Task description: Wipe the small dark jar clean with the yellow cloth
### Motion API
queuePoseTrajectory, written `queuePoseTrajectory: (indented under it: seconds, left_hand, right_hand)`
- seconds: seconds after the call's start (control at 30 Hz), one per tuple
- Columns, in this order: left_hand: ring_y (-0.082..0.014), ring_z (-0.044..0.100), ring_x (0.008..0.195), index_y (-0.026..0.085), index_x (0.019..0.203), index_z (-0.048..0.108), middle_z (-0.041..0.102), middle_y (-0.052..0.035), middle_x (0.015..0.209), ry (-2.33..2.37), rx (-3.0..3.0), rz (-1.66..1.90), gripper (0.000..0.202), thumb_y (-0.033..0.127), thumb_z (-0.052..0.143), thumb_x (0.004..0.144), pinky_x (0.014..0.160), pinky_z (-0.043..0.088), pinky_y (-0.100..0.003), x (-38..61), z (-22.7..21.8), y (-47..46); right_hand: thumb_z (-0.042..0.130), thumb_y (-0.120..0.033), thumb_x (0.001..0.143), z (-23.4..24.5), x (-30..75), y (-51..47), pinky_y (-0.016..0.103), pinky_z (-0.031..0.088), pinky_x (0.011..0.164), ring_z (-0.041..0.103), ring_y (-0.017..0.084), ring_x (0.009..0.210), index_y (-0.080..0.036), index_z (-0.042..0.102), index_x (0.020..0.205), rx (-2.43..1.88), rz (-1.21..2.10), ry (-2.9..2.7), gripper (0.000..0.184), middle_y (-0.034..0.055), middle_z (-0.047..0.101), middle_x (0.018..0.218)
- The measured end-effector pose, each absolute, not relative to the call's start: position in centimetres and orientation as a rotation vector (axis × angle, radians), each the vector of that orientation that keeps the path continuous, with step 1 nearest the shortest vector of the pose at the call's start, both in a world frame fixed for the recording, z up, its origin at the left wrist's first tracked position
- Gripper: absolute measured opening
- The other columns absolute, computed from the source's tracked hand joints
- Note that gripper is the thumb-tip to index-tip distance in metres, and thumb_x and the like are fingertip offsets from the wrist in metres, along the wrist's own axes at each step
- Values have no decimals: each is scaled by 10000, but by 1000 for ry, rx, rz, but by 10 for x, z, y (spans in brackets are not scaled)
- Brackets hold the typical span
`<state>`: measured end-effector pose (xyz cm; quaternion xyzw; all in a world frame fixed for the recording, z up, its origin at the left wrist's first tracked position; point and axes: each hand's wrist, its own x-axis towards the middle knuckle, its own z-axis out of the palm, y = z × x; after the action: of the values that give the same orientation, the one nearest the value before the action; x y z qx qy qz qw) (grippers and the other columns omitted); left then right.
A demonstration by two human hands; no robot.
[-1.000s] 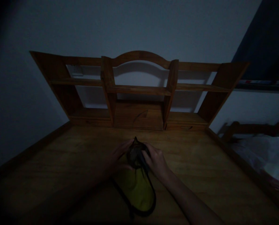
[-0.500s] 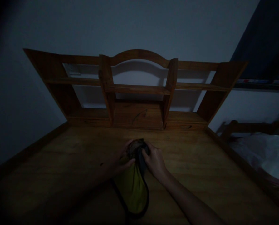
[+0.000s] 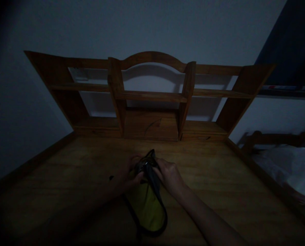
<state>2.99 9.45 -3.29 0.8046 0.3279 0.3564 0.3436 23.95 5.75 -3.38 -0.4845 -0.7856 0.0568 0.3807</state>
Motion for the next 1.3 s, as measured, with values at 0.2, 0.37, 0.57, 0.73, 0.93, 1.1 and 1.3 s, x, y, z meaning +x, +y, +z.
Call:
queuePoseTrajectory:
  seconds: [0.2, 0.37, 0.57, 0.73, 0.93, 1.1, 1.3]
  left_hand:
    - [-231, 637, 965, 222, 1223, 337, 651, -45, 1018, 890, 2146, 972, 549, 293, 630, 763, 875, 506, -384, 33, -38, 96]
    - [-186, 641, 862, 224, 1211, 314, 641, -9, 927, 807, 2116, 921, 537, 277, 614, 769, 802, 515, -336, 34, -39, 95]
    - [-155, 619, 772, 221, 1123, 338, 608, 16, 850, 790, 2095, 912, 449, 271, 613, 771, 727, 497, -291, 33, -39, 93]
    - [-141, 572, 724, 221, 1009, 365, 546, 28, 787, 850, 2020, 954, 298, 308, 570, 811, 653, 465, -258, 32, -39, 96]
    - [-115, 516, 683, 220, 998, 355, 479, 42, 768, 847, 2001, 972, 319, 317, 588, 803, 641, 445, -240, 33, -40, 98]
    - [-119, 520, 692, 212, 1000, 366, 494, 36, 780, 840, 2008, 948, 336, 311, 608, 790, 634, 442, -242, 33, -39, 100]
    - [-111, 546, 695, 222, 1009, 355, 529, 36, 785, 656, 1730, 851, 286, 383, 549, 874, 615, 447, -225, 37, -38, 100]
  right_hand:
    - [428, -126, 933, -36, 232, 59, 370, 527, 927, 600, 219, 1094, -179, 439, 1313, -1100, 137, -2078, 383, 126, 606, 1198]
    - [452, -93, 901, -30, 228, 57, 393, 486, 994, 551, 210, 1168, -217, 433, 1346, -1004, 153, -2120, 463, 99, 574, 1266]
    - [441, -132, 935, -28, 237, 52, 371, 527, 942, 593, 220, 1130, -190, 457, 1345, -984, -41, -2170, 414, 111, 598, 1259]
    - [426, -173, 941, -35, 237, 53, 365, 604, 705, 699, 255, 860, -97, 478, 1286, -1065, -175, -2254, 356, 176, 685, 1048]
    - [439, -104, 902, -27, 227, 52, 369, 553, 896, 624, 227, 1067, -168, 422, 1349, -983, 24, -2240, 452, 133, 629, 1176]
    - [427, -79, 912, -24, 224, 50, 375, 468, 1023, 529, 192, 1201, -226, 444, 1349, -921, 197, -2209, 460, 83, 562, 1297]
    - [449, -123, 922, -33, 234, 54, 373, 528, 942, 597, 216, 1124, -217, 437, 1365, -972, 43, -2150, 453, 96, 605, 1251]
